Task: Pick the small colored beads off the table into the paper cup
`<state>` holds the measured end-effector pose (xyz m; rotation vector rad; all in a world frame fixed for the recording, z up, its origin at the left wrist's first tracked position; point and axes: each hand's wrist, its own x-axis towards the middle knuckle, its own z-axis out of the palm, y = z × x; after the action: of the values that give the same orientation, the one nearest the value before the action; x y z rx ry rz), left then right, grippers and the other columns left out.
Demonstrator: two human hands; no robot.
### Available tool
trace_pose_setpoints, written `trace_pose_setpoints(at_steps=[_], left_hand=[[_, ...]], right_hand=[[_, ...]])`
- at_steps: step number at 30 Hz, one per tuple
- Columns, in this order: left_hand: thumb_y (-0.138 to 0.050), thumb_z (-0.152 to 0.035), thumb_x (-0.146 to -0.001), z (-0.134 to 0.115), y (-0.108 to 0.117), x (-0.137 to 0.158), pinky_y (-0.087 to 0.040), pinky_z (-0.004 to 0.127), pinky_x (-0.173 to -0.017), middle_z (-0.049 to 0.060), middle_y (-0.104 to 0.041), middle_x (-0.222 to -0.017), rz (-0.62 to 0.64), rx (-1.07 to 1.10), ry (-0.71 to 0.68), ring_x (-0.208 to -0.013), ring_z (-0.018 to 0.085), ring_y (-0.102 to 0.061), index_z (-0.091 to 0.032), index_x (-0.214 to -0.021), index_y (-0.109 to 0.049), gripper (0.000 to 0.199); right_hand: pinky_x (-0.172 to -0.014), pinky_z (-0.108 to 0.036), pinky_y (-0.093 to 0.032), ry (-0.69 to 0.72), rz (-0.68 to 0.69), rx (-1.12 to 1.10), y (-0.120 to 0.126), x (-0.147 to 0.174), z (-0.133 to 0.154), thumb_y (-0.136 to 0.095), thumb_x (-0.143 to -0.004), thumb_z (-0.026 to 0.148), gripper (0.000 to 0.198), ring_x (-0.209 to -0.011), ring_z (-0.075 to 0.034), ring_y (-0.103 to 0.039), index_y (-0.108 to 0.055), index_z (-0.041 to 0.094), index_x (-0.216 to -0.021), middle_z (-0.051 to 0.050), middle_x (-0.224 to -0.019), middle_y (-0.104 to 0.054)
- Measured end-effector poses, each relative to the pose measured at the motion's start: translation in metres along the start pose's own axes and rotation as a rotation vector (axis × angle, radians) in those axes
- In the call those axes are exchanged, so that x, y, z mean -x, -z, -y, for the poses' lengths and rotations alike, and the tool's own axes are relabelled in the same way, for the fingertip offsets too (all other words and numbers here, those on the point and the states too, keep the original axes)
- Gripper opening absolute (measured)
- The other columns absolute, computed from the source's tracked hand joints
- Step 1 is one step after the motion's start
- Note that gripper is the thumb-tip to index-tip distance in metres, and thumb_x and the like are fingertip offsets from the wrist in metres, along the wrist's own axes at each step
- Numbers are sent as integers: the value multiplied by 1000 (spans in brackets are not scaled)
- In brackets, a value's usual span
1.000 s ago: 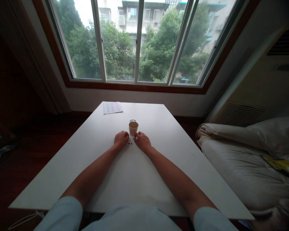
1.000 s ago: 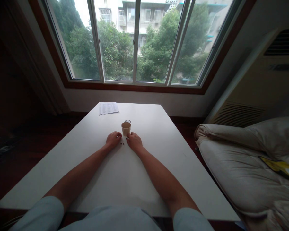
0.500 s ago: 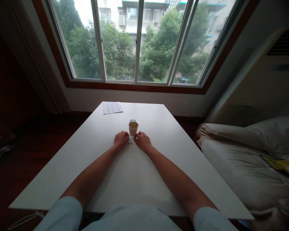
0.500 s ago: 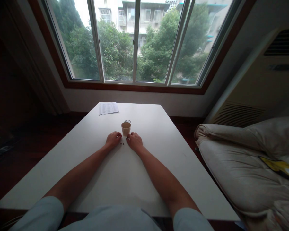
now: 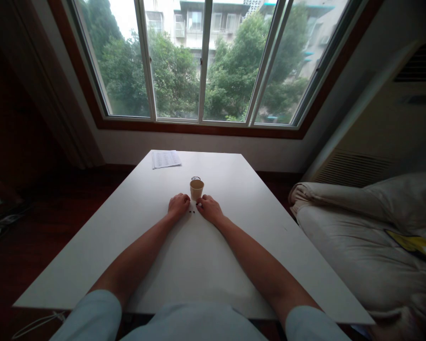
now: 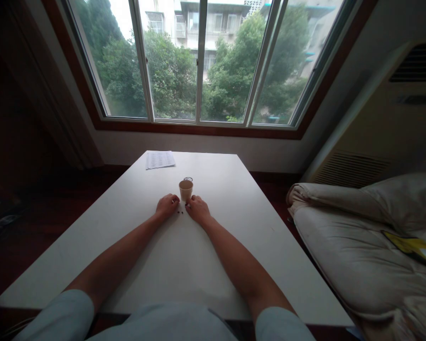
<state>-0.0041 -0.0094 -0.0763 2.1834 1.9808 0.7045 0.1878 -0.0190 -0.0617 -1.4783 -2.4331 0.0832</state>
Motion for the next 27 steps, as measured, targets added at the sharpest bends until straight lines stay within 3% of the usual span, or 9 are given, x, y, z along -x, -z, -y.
trace_pose_setpoints(at_steps=[27], left_hand=[[-50,-29,-93,-4,6,2,-43,31,-85,6,-68,-104,19,6,2,-96,20,-61,-26,-98,-74,24]], right_hand=[[-95,-28,-40,91,3,-67,2,1,1,-54,-98,28,23,-114,-19,-52,-68,24,-116,-6,-118,-62]])
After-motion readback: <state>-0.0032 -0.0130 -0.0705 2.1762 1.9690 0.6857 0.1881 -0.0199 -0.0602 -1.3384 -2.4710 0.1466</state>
